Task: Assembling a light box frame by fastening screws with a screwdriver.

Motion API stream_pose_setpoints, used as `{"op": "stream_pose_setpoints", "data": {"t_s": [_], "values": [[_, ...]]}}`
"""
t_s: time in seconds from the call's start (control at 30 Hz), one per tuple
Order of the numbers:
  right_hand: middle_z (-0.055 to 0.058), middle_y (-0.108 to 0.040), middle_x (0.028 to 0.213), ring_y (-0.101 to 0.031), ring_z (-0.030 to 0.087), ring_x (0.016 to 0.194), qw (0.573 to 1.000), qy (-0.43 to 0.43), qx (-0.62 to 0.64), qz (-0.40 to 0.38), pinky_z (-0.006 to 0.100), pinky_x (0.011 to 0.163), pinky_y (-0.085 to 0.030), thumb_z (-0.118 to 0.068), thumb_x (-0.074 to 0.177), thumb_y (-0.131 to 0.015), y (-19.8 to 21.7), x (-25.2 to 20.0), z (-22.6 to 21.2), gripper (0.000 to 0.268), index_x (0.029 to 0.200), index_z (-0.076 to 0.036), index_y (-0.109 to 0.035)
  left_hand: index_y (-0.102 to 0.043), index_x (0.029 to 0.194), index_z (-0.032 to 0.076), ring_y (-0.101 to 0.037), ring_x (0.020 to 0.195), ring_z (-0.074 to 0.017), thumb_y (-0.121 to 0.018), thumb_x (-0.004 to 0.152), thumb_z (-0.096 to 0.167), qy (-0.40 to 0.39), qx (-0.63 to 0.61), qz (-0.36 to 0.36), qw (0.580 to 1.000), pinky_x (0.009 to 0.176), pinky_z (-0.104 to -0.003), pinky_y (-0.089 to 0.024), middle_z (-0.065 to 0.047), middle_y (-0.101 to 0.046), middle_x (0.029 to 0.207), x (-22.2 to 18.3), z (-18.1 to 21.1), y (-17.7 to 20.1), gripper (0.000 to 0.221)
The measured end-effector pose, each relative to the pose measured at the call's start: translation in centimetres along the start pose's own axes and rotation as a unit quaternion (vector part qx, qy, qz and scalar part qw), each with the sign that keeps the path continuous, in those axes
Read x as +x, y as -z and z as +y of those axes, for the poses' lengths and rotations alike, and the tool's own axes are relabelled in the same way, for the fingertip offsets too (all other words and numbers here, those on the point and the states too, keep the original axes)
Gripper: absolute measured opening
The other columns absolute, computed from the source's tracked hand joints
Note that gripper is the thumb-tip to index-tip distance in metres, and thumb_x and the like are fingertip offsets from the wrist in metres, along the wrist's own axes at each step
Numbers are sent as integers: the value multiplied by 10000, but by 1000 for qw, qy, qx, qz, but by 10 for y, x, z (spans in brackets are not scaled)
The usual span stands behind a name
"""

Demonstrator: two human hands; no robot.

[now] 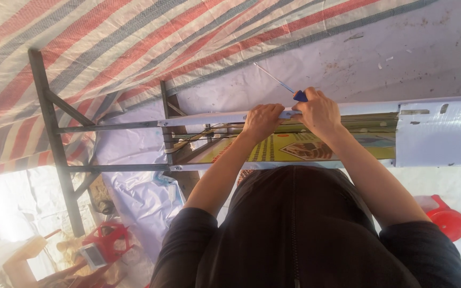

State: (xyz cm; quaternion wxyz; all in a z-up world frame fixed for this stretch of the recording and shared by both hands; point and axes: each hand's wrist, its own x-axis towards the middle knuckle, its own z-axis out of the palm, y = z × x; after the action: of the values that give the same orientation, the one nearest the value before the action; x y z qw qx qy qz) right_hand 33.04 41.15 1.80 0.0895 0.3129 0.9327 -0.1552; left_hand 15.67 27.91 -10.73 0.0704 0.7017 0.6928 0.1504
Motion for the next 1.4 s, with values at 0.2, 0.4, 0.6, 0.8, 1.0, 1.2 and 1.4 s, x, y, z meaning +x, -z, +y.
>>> {"op": "stream_pose_setpoints", "data": {"t_s": [0.2, 0.4, 0.6, 0.8, 1.0, 1.2, 1.4], "values": [[31, -553, 1111, -669, 289, 1042, 1000, -3, -11, -19, 429, 759, -636, -459, 832, -840, 2, -8, 18, 319, 1091, -280, -791, -622, 1179, 196, -728, 1044, -223, -773, 881, 357, 24, -20, -59, 998, 971, -369, -533, -22, -716, 1059, 8, 8, 24, 371], [48, -597, 1180, -645, 282, 1139, 993, -82, -57, -65, 412, 828, -621, -495, 853, -801, 25, -21, 62, 371, 1196, -356, -774, -620, 1344, 199, -703, 1144, -368, -757, 873, 479, 85, -35, -339, 936, 1196, -651, -203, -111, -749, 1171, 52, 20, 63, 565], [10, -593, 1203, -633, 245, 1150, 991, -51, -76, -99, 376, 855, -616, -590, 829, -759, 12, -15, 63, 346, 1095, -372, -794, -528, 1477, 163, -667, 1203, -449, -538, 1043, 442, 49, -154, -367, 916, 1099, -649, -403, -201, -693, 1314, 82, 44, 71, 516], [28, -623, 1164, -680, 233, 1125, 996, -19, -78, -50, 341, 862, -609, -545, 921, -727, 12, -23, 56, 343, 1099, -261, -797, -595, 1311, 107, -746, 993, -412, -573, 1009, 365, 29, -72, -278, 957, 870, -559, -571, -154, -734, 1156, 60, 51, 35, 398], [47, -613, 1172, -667, 231, 1098, 994, 2, -107, 2, 338, 834, -576, -505, 936, -729, -2, -33, 57, 301, 1059, -234, -777, -594, 1201, 71, -750, 974, -388, -596, 999, 324, 2, -36, -232, 972, 903, -522, -567, -152, -729, 1076, 53, 53, 26, 324], [82, -574, 1225, -631, 260, 1140, 993, 9, -112, 27, 367, 855, -541, -484, 972, -698, -12, -36, 58, 305, 1100, -213, -753, -399, 1485, 167, -707, 1148, -400, -683, 963, 353, 45, -106, -238, 964, 1087, -644, -427, -99, -714, 1270, 71, 63, 37, 623], [47, -557, 1222, -623, 244, 1160, 996, -11, -85, -11, 349, 877, -540, -481, 952, -710, 4, -28, 59, 283, 1067, -226, -752, -592, 1258, 118, -764, 962, -349, -550, 988, 313, 16, -36, -233, 972, 976, -511, -501, -94, -751, 1123, 72, 75, 19, 336]]}}
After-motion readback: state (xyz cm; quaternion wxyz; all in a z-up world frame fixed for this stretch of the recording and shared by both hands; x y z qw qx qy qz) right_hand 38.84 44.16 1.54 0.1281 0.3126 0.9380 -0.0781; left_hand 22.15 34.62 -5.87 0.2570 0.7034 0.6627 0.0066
